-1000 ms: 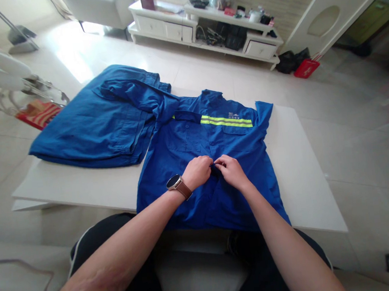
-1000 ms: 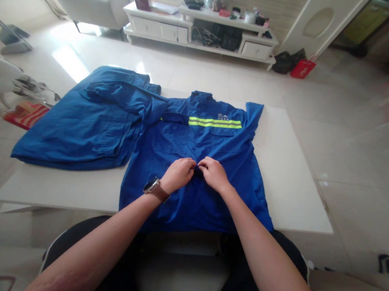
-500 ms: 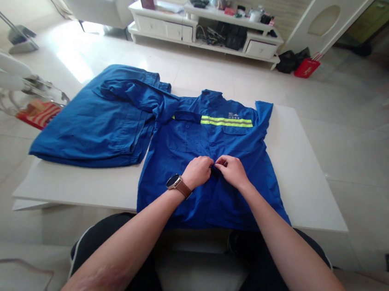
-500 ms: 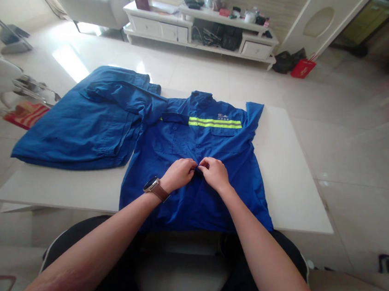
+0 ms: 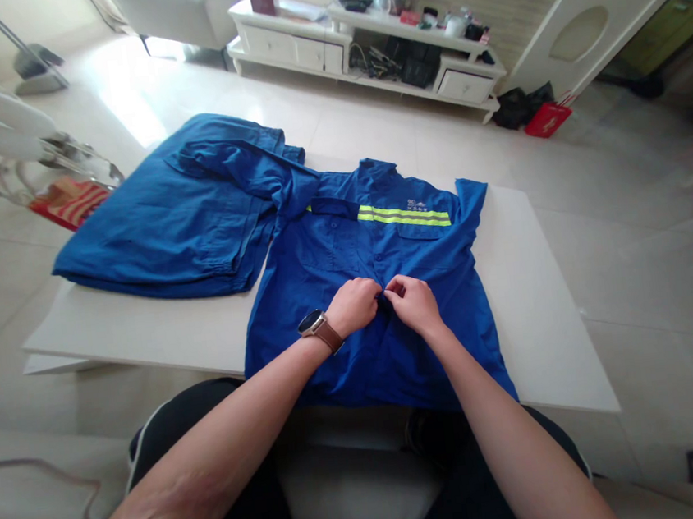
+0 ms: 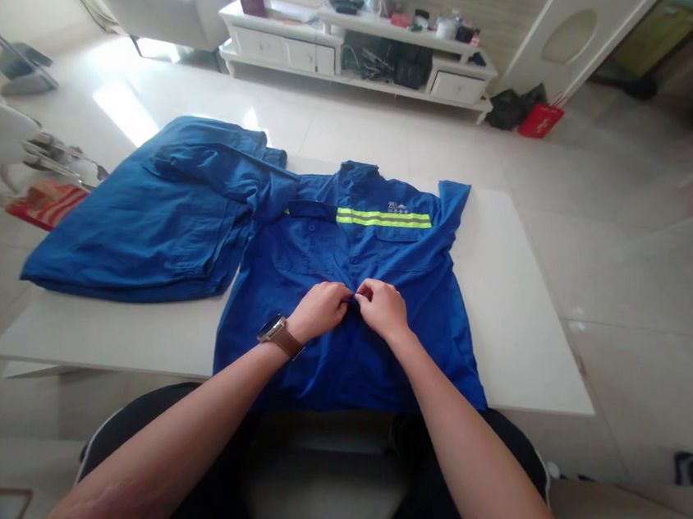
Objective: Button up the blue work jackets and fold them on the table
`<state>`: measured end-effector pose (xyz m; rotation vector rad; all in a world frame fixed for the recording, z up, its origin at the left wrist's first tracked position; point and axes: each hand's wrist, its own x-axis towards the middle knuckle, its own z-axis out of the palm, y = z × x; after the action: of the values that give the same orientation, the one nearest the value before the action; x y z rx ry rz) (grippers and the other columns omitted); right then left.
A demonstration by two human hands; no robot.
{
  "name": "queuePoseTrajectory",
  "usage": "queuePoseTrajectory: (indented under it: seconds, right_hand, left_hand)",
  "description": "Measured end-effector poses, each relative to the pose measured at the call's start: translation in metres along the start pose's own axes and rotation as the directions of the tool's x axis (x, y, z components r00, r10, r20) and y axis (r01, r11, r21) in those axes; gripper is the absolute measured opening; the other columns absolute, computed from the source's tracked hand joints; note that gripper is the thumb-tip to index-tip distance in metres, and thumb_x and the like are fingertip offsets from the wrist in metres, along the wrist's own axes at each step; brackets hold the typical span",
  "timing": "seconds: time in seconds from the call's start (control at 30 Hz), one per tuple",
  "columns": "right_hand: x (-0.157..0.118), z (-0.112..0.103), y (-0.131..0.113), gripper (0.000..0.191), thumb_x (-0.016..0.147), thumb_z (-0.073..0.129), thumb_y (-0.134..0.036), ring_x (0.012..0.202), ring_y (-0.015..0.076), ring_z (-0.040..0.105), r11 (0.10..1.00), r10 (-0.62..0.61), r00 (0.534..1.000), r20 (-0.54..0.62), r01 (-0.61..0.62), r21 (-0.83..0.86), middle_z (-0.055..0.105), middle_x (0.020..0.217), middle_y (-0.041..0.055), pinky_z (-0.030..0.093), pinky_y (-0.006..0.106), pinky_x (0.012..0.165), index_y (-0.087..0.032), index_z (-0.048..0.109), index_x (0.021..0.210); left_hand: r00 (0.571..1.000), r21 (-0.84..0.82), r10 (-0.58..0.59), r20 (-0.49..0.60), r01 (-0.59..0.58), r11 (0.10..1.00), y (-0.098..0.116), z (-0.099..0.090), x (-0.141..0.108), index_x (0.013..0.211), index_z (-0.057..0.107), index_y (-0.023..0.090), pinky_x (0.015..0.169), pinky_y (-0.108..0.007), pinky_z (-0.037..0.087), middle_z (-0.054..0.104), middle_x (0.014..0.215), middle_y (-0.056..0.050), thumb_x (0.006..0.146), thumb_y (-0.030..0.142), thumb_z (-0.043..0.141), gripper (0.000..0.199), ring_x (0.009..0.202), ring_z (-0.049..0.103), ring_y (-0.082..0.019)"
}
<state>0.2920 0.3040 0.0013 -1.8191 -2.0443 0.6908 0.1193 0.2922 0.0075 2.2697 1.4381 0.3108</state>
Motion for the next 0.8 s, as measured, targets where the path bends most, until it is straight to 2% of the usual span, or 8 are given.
queuePoseTrajectory:
  seconds: [0.2, 0.5, 0.57, 0.7, 0.8]
  right_hand:
    - [0.0, -0.001, -0.002, 0.005, 0.086, 0.068, -0.026, 0.077, 0.0176, 0.067, 1.0, 0.018, 1.0, -0.007, -0.018, -0.015, 0.075, 0.082, -0.0019, 0.042, 0.026, 0.067, -0.027, 0.071, 0.082]
    - [0.0, 0.0, 0.001, 0.006, 0.086, 0.068, -0.027, 0.077, 0.0193, 0.066, 0.999, -0.031, 0.999, -0.028, 0.03, -0.035, 0.075, 0.083, 0.0002, 0.044, 0.027, 0.067, -0.028, 0.072, 0.083]
    - [0.003, 0.001, 0.005, 0.007, 0.087, 0.066, -0.025, 0.077, 0.0182, 0.066, 0.998, -0.063, 0.998, 0.007, 0.063, 0.026, 0.075, 0.082, 0.0006, 0.045, 0.026, 0.069, -0.026, 0.073, 0.084]
    - [0.008, 0.0, 0.012, 0.013, 0.088, 0.063, -0.024, 0.074, 0.0159, 0.065, 0.966, -0.151, 0.976, 0.156, 0.113, 0.232, 0.074, 0.081, 0.0016, 0.046, 0.025, 0.07, -0.021, 0.075, 0.09]
    - [0.008, -0.004, 0.014, 0.018, 0.084, 0.069, -0.024, 0.07, 0.0155, 0.063, 0.958, -0.183, 0.956, 0.23, 0.122, 0.258, 0.073, 0.078, 0.0009, 0.045, 0.025, 0.067, -0.018, 0.078, 0.099]
  left_hand:
    - [1.0, 0.019, -0.023, 0.016, 0.022, 1.0, 0.003, -0.003, 0.0, 0.092, 0.073, 0.017, 0.086, -0.034, 0.052, 0.076, 0.1, -0.012, 0.091, 0.012, 0.046, 0.028, 0.096, 0.07, -0.025]
    - [0.998, 0.014, -0.05, 0.034, 0.049, 0.999, 0.004, -0.003, 0.0, 0.098, 0.075, 0.019, 0.09, -0.034, 0.052, 0.076, 0.103, -0.012, 0.091, 0.014, 0.047, 0.029, 0.099, 0.07, -0.024]
    - [0.996, 0.016, -0.086, 0.035, 0.086, 0.996, 0.004, -0.003, 0.0, 0.101, 0.076, 0.02, 0.088, -0.033, 0.052, 0.076, 0.104, -0.011, 0.092, 0.016, 0.048, 0.029, 0.1, 0.07, -0.025]
    - [0.989, 0.016, -0.146, 0.034, 0.145, 0.989, 0.001, -0.006, 0.001, 0.105, 0.076, 0.025, 0.086, -0.032, 0.053, 0.077, 0.106, -0.008, 0.092, 0.018, 0.05, 0.03, 0.1, 0.071, -0.024]
    - [0.986, 0.009, -0.159, 0.047, 0.159, 0.987, -0.001, -0.008, 0.0, 0.106, 0.077, 0.026, 0.086, -0.032, 0.053, 0.077, 0.107, -0.007, 0.092, 0.018, 0.05, 0.031, 0.1, 0.072, -0.024]
